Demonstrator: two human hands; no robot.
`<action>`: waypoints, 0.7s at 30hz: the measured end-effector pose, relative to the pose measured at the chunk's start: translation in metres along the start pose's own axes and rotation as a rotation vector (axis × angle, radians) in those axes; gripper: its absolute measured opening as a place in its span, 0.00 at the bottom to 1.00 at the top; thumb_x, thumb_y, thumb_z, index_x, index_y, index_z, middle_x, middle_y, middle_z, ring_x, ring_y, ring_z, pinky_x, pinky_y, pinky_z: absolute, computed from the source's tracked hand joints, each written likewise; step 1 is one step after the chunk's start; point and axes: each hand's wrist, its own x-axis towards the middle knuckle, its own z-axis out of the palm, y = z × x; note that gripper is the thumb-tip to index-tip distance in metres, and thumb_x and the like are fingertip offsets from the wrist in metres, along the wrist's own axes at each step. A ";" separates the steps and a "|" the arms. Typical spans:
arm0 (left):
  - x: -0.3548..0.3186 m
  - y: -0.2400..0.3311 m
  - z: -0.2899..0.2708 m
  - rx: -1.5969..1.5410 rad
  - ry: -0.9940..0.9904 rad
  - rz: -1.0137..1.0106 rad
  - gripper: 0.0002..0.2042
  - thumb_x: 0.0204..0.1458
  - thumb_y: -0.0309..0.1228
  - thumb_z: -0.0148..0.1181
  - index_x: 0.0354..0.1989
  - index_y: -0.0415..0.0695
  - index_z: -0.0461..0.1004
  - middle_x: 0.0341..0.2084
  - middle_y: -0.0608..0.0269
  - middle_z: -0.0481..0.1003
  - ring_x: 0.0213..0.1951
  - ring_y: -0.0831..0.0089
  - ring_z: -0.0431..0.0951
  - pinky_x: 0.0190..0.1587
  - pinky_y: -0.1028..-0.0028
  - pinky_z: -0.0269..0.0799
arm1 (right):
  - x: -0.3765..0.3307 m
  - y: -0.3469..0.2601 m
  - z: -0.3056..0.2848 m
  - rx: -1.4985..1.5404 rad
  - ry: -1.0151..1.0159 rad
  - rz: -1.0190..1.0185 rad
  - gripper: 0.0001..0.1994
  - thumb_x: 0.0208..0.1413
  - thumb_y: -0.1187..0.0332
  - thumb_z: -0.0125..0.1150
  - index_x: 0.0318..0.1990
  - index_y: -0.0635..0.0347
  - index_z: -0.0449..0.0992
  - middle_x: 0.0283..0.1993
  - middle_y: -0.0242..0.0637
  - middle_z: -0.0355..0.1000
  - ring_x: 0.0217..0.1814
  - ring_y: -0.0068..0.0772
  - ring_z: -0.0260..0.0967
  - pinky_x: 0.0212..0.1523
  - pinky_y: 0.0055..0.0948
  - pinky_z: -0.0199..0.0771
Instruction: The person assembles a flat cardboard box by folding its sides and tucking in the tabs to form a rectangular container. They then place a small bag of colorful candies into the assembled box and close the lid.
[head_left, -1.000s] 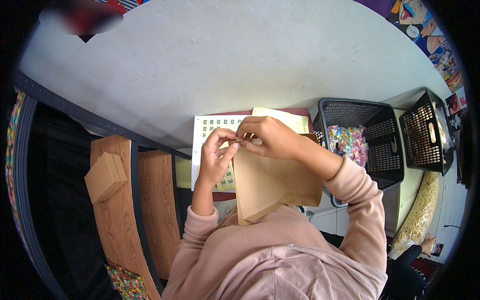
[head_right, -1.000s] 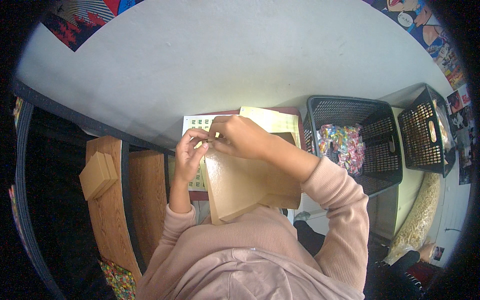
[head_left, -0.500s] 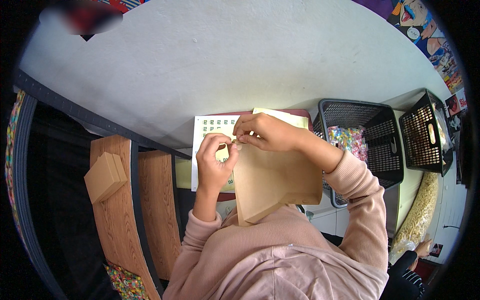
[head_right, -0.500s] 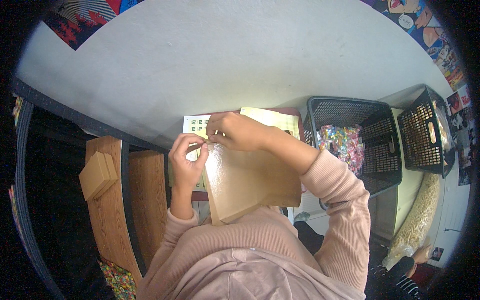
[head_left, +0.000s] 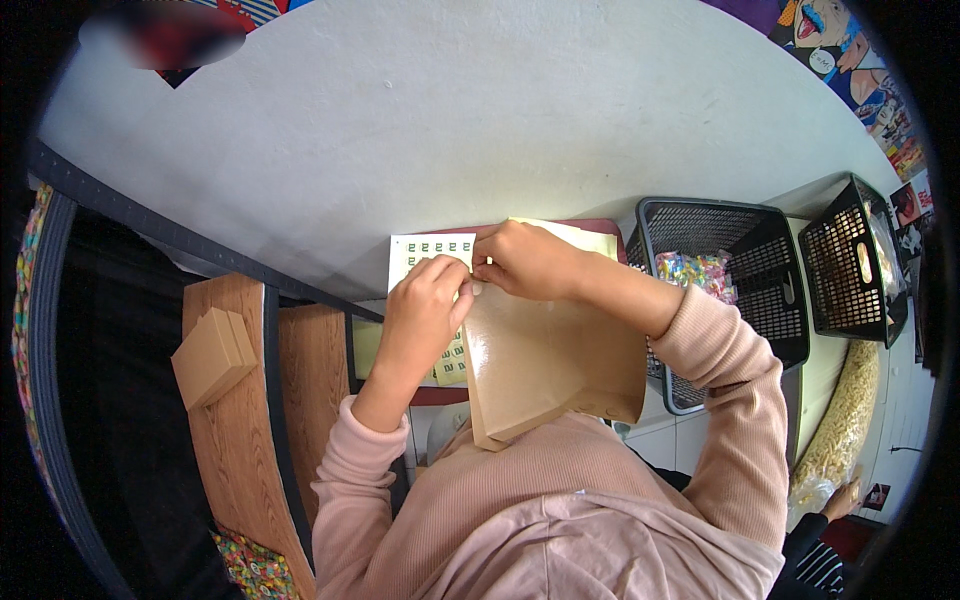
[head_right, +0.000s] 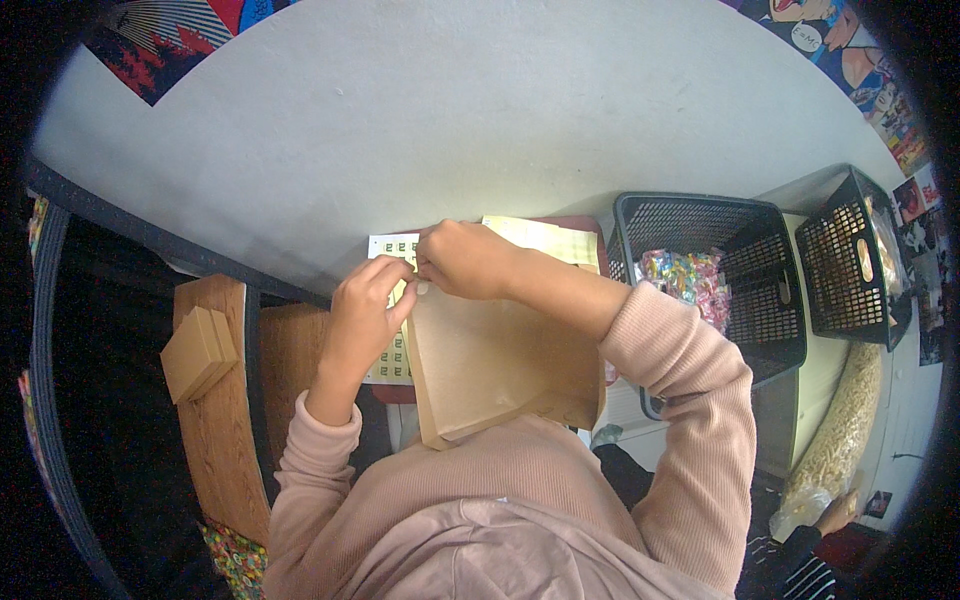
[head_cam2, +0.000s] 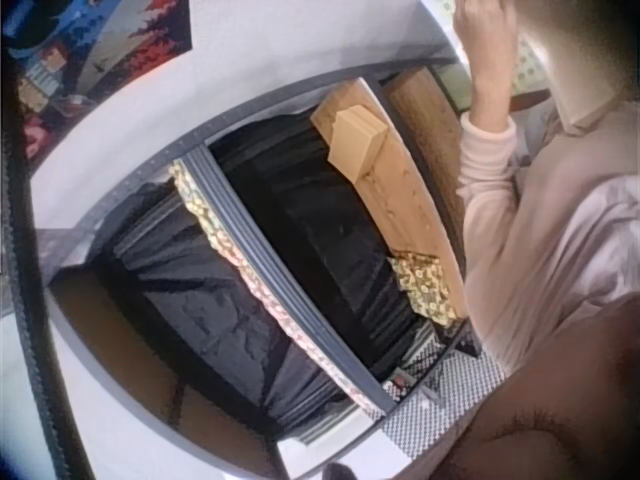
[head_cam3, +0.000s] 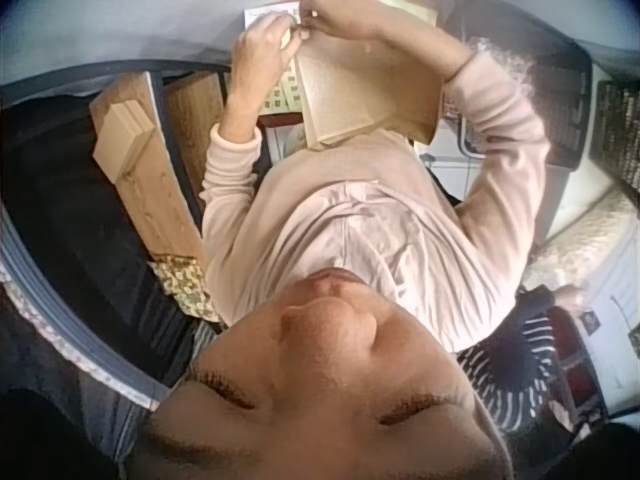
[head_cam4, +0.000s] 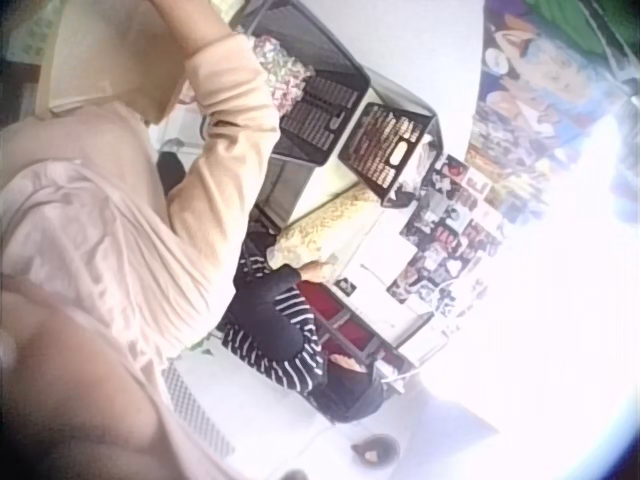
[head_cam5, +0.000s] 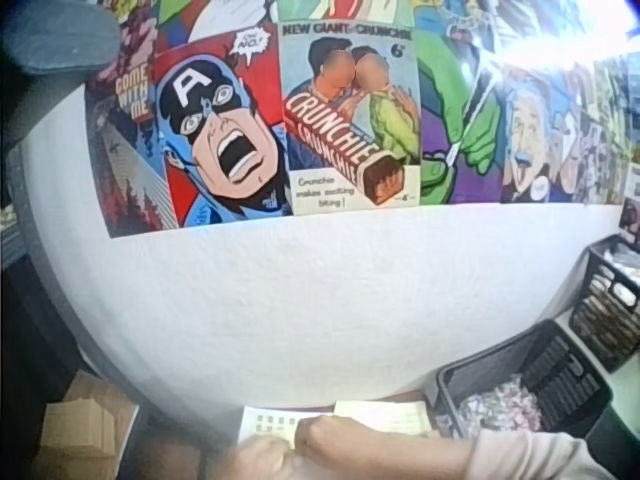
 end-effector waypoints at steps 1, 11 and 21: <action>-0.001 -0.002 0.001 -0.028 -0.014 -0.018 0.04 0.38 0.22 0.57 0.24 0.38 0.69 0.25 0.59 0.71 0.27 0.59 0.72 0.30 0.67 0.68 | 0.001 0.000 0.000 -0.003 0.003 -0.002 0.04 0.42 0.74 0.54 0.24 0.67 0.73 0.27 0.44 0.70 0.28 0.44 0.68 0.31 0.35 0.68; -0.005 -0.005 0.008 -0.105 -0.015 -0.077 0.04 0.41 0.22 0.55 0.25 0.38 0.66 0.23 0.54 0.71 0.26 0.56 0.73 0.28 0.66 0.67 | 0.001 -0.002 -0.001 -0.019 -0.014 -0.013 0.05 0.43 0.74 0.53 0.25 0.67 0.74 0.29 0.46 0.70 0.30 0.47 0.69 0.33 0.37 0.69; -0.008 -0.012 0.008 -0.138 -0.012 -0.046 0.05 0.41 0.22 0.55 0.24 0.38 0.65 0.23 0.54 0.71 0.28 0.55 0.72 0.31 0.65 0.66 | -0.011 -0.009 0.003 0.076 0.096 -0.094 0.07 0.39 0.75 0.56 0.29 0.67 0.73 0.26 0.46 0.70 0.28 0.43 0.70 0.30 0.32 0.70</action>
